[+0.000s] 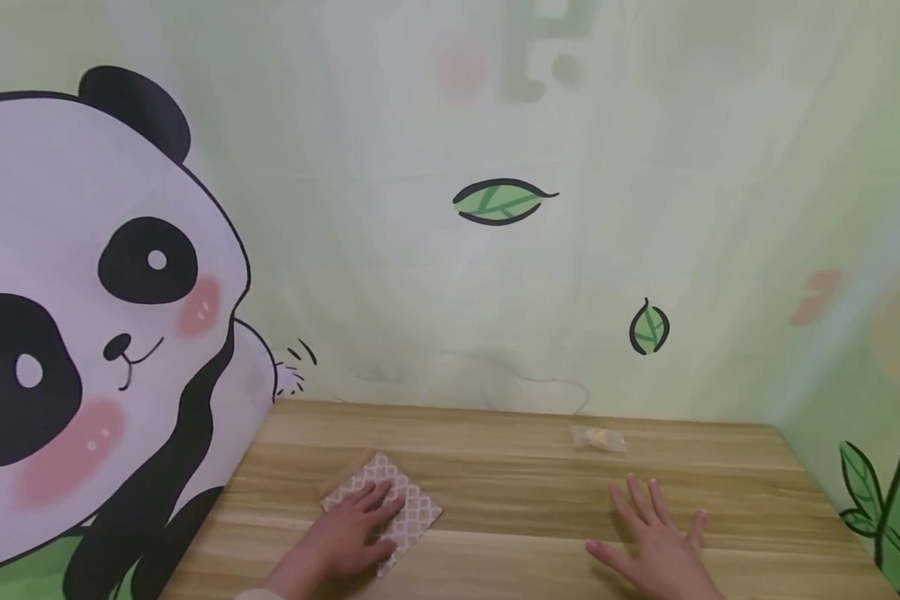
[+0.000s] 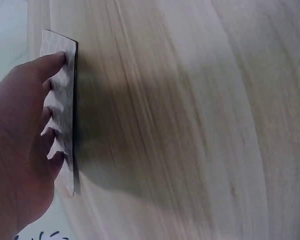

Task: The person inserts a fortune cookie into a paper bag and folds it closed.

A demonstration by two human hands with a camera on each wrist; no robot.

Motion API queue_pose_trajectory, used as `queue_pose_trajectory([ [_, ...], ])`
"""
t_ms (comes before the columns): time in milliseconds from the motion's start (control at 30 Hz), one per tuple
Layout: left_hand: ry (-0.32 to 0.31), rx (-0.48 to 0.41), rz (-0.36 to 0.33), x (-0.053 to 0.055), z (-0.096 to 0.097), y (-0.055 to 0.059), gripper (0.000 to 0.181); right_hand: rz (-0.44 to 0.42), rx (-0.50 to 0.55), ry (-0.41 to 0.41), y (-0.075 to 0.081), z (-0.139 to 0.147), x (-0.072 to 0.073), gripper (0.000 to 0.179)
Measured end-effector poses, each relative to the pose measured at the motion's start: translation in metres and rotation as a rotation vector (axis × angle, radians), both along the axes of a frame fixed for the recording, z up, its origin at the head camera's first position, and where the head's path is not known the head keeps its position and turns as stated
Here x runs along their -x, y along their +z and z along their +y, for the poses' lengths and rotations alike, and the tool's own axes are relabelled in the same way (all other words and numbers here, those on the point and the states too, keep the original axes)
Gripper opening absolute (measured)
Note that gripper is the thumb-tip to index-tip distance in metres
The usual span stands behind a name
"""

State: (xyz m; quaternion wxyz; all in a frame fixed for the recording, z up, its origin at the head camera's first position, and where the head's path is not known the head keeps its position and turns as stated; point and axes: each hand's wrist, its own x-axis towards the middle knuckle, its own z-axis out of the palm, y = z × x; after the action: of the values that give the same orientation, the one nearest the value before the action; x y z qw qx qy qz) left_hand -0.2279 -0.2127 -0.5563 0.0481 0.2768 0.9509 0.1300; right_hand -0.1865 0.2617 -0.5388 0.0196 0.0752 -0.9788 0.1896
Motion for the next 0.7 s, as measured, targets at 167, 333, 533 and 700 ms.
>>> queue_pose_trajectory([
  [167, -0.048, 0.073, 0.035, 0.003, 0.002, -0.001, 0.055, -0.028, 0.004, -0.004, 0.004, -0.001, -0.001, 0.098],
  [333, 0.012, 0.033, 0.035, 0.001, 0.006, 0.004, 0.057, -0.036, 0.008, 0.002, 0.006, -0.002, -0.003, 0.097],
  [533, 0.321, -0.091, 0.070, 0.008, 0.032, 0.002, 0.076, 0.002, -0.020, 0.003, 0.008, -0.002, -0.005, 0.095],
  [700, 0.494, -0.136, 0.020, 0.014, 0.053, -0.002, 0.081, 0.021, -0.025, 0.012, 0.006, -0.006, -0.006, 0.096],
])
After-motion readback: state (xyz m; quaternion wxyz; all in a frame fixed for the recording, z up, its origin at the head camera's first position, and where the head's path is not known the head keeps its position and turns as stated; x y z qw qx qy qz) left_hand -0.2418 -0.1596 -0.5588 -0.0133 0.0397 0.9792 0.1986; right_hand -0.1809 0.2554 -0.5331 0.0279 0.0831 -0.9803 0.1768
